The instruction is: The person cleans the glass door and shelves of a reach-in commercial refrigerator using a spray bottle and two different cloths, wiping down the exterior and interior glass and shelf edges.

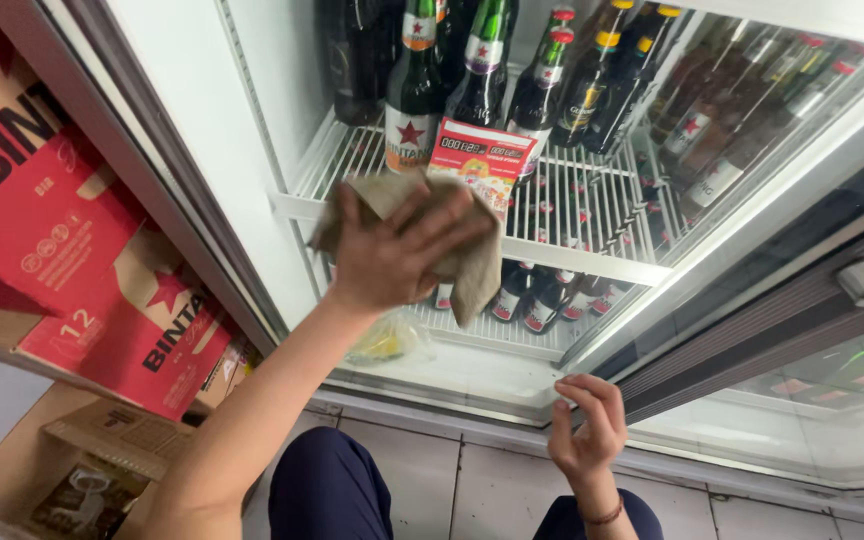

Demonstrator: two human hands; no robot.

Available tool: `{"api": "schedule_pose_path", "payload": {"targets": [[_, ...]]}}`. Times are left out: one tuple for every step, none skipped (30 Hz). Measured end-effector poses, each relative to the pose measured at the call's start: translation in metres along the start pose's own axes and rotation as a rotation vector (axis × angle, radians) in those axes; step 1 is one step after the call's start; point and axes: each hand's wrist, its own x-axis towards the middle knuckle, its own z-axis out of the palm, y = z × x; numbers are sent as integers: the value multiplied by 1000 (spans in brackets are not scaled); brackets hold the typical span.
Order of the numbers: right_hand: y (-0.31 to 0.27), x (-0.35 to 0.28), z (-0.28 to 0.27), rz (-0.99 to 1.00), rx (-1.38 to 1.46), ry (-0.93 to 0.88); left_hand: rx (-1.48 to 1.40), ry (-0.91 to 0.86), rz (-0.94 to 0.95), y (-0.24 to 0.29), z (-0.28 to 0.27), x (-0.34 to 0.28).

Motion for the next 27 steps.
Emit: {"api": "schedule_pose_path", "payload": {"targets": [[3, 7, -6, -11, -22, 34, -24, 36, -137, -9, 1, 20], [5, 14, -11, -23, -44, 68, -50, 56, -268, -15, 2, 44], [6, 19, -16, -33, -70, 97, -81, 73, -404, -13, 4, 72], [5, 21, -20, -30, -62, 128, -107, 155, -366, -8, 7, 102], [6, 26, -23, -37, -54, 161, -130, 246, -330, 1, 9, 130], [7, 32, -26, -43, -47, 193, -340, -62, -272, 15, 8, 148], [7, 36, -27, -49, -40, 215, -545, -375, -191, 34, 8, 158], [8, 40, -29, -54, -34, 236, -429, -127, 12, 55, 8, 161], [8, 43, -31, -56, -23, 254, -402, -26, 149, 69, 9, 151], [9, 45, -33, -55, -44, 271, -363, 82, 280, 81, 14, 142], [9, 47, -35, -53, -62, 285, -416, 45, 348, 94, 18, 125], [9, 47, -36, -51, -80, 300, -367, 8, 383, 102, 20, 100], [9, 47, -37, -54, -72, 305, -313, -28, 417, 104, 21, 73], [10, 46, -38, -56, -64, 310, -302, -45, 466, 102, 20, 47], [10, 46, -39, -60, -55, 310, -290, -64, 509, 93, 19, 26], [11, 44, -41, -53, -66, 300, -376, -67, 473, 81, 20, 15], [12, 42, -43, -47, -77, 291, -463, -69, 437, 70, 19, 9], [13, 39, -45, -41, -87, 281, -410, -75, 389, 55, 15, 10], [15, 38, -47, -35, -99, 278, -353, -76, 342, 40, 12, 22], [15, 36, -48, -29, -111, 276, -231, 16, 241, 28, 5, 38], [18, 36, -49, -30, -124, 272, -109, 112, 134, 14, -2, 61], [21, 35, -50, -27, -122, 267, -2, 71, 33, -2, -10, 87], [22, 33, -48, -18, -120, 263, -138, -94, -156, -11, -22, 112], [23, 31, -46, -8, -117, 260, -219, -187, -271, -9, -29, 142], [24, 29, -44, 1, -99, 261, -285, -271, -394, -8, -32, 173], [25, 28, -43, 10, -80, 261, -295, -284, -445, 2, -34, 199], [27, 27, -40, 17, -59, 262, -313, -264, -358, 20, -33, 219]]}}
